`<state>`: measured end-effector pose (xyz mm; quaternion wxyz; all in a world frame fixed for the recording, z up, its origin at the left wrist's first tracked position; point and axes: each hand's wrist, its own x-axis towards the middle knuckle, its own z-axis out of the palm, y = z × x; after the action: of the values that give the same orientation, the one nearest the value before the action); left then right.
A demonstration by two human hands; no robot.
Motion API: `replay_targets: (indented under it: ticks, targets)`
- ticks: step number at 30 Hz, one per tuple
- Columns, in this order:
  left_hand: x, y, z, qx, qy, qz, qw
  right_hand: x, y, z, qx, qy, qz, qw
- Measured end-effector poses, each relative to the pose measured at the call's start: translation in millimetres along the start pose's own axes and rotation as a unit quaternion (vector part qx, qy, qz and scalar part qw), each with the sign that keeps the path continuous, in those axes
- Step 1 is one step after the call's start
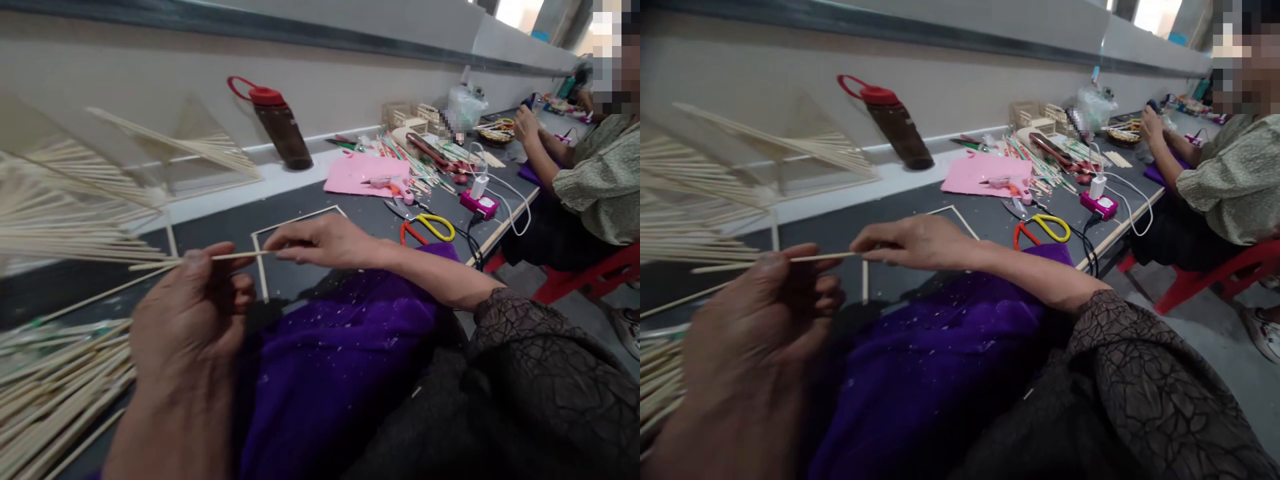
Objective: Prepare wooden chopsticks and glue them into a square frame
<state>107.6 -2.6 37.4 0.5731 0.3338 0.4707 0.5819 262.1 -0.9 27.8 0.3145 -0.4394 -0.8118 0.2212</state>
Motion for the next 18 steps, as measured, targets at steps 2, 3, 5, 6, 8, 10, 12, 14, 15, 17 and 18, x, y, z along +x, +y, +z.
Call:
replay_targets:
  ticks: [2, 3, 5, 6, 8, 10, 12, 14, 15, 17, 18]
  targets:
    - [2, -1, -3.8, 0.002, 0.002, 0.023, 1.000, 3, 4, -7, 0.011, 0.003, 0.020, 1.000]
    - [3, -2, -6.1, 0.003, 0.003, 0.039, 0.999, 4, 7, -10, 0.019, 0.006, 0.023, 1.000]
    - [6, -4, -10.3, 0.002, 0.006, 0.054, 0.999, 7, 16, -14, 0.047, 0.007, 0.029, 0.998]
    - [8, -5, -11.9, -0.001, 0.005, 0.052, 0.999, 7, 21, -16, 0.062, 0.008, 0.032, 0.998]
    - [10, -8, -13.3, -0.007, 0.002, 0.048, 0.999, 6, 31, -17, 0.085, 0.012, 0.039, 0.996]
    - [11, -10, -12.7, -0.010, -0.004, 0.051, 0.999, 2, 39, -19, 0.099, 0.005, 0.039, 0.994]
    - [11, -12, -11.5, -0.004, -0.012, 0.060, 0.998, -2, 44, -22, 0.107, 0.001, 0.039, 0.993]
    - [11, -14, -11.5, 0.006, -0.016, 0.068, 0.998, -5, 47, -25, 0.112, 0.008, 0.046, 0.993]
    - [12, -14, -12.3, 0.010, -0.014, 0.072, 0.997, -6, 47, -27, 0.114, 0.012, 0.052, 0.992]
    - [16, -14, -15.1, 0.011, -0.002, 0.082, 0.997, -7, 45, -28, 0.118, 0.010, 0.061, 0.991]
    - [18, -14, -16.7, 0.009, 0.007, 0.085, 0.996, -7, 43, -27, 0.120, 0.001, 0.062, 0.991]
